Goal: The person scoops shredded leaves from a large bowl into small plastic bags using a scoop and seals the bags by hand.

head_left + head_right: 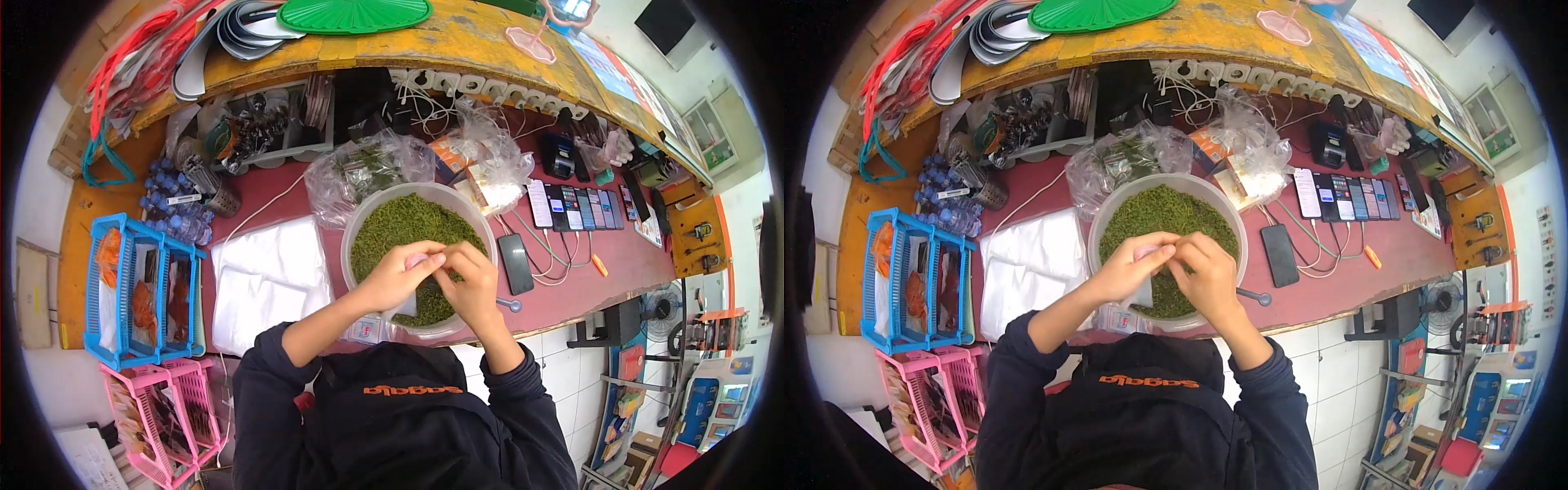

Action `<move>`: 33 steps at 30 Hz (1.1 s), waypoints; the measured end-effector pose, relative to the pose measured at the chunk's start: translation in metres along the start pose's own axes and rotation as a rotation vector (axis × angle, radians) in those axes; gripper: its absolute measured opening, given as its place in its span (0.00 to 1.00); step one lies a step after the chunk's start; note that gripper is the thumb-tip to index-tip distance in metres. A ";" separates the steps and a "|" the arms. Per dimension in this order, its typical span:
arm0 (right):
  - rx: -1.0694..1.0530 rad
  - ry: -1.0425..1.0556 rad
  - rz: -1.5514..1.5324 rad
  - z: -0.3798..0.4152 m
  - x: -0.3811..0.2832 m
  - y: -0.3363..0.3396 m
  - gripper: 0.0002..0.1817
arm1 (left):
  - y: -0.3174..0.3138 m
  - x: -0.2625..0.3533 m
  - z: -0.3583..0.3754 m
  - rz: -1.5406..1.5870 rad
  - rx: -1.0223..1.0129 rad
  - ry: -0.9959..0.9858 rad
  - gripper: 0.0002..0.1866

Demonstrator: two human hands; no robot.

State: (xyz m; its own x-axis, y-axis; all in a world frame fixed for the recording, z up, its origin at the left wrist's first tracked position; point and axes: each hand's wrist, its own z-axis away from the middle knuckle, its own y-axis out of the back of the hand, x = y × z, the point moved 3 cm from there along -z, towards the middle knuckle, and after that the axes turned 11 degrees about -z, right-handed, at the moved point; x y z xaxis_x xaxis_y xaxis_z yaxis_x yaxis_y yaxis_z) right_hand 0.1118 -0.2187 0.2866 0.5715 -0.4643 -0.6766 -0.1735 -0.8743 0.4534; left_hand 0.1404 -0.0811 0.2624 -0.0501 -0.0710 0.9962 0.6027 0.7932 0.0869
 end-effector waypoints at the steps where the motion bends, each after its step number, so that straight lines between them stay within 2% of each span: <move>1: -0.004 0.001 -0.003 0.002 0.001 -0.002 0.08 | 0.001 0.002 0.003 -0.062 0.022 -0.006 0.19; 5: 0.001 0.035 0.099 -0.002 -0.007 0.002 0.07 | 0.007 -0.001 0.008 0.083 0.049 0.036 0.16; 7: 0.102 -0.048 0.204 -0.005 -0.004 0.013 0.09 | 0.020 0.005 0.010 0.036 0.235 -0.077 0.17; 8: 0.143 -0.141 0.188 -0.009 -0.004 0.023 0.06 | 0.034 0.007 0.017 0.014 0.298 -0.037 0.12; 10: 0.154 -0.236 -0.028 -0.007 0.000 0.030 0.04 | 0.049 0.012 0.027 -0.478 0.567 -0.270 0.04; 11: 0.154 -0.237 -0.029 -0.005 -0.001 0.029 0.04 | 0.044 0.011 0.028 -0.478 0.566 -0.269 0.04; 13: -0.076 -0.387 -0.406 0.006 0.002 0.013 0.04 | 0.020 0.027 0.029 -0.599 0.413 -0.392 0.03; 14: -0.079 -0.434 -0.566 0.010 0.003 0.007 0.09 | 0.010 0.034 0.029 -0.626 0.367 -0.355 0.03; 16: -0.119 -0.573 -0.820 0.015 0.004 0.003 0.10 | 0.010 0.027 0.025 -0.579 0.329 -0.371 0.04; 17: -0.116 -0.574 -0.818 0.015 0.004 0.006 0.10 | 0.010 0.026 0.026 -0.578 0.325 -0.373 0.04; 19: -0.244 -0.876 -1.218 0.021 0.003 0.006 0.09 | 0.013 0.019 0.025 -0.358 0.232 -0.144 0.08; 20: -0.242 -0.877 -1.217 0.022 0.003 0.006 0.09 | 0.013 0.018 0.026 -0.358 0.230 -0.144 0.08; 22: -0.301 -0.769 -1.068 0.025 0.002 0.004 0.07 | 0.008 0.019 0.029 -0.352 0.097 -0.183 0.06; 26: -0.281 -0.717 -0.971 0.029 0.005 -0.001 0.08 | 0.002 0.029 0.028 -0.421 0.105 -0.166 0.06; 29: -0.313 -0.772 -0.986 0.031 0.007 -0.003 0.08 | 0.003 0.020 0.026 -0.465 0.160 -0.216 0.07; 31: -0.344 -0.900 -1.344 0.034 0.009 -0.005 0.09 | 0.004 0.016 0.024 -0.314 0.120 -0.251 0.06; 33: -0.363 -0.923 -1.314 0.034 0.008 -0.006 0.10 | 0.004 0.018 0.027 -0.421 0.159 -0.270 0.06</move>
State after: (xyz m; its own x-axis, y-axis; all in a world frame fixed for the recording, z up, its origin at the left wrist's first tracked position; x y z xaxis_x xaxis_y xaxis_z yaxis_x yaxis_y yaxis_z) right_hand 0.0903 -0.2218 0.2583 -0.4981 0.4843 -0.7193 0.2754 -0.6982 -0.6608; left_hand 0.1207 -0.0626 0.2812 -0.4780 -0.2619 0.8384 0.3588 0.8130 0.4586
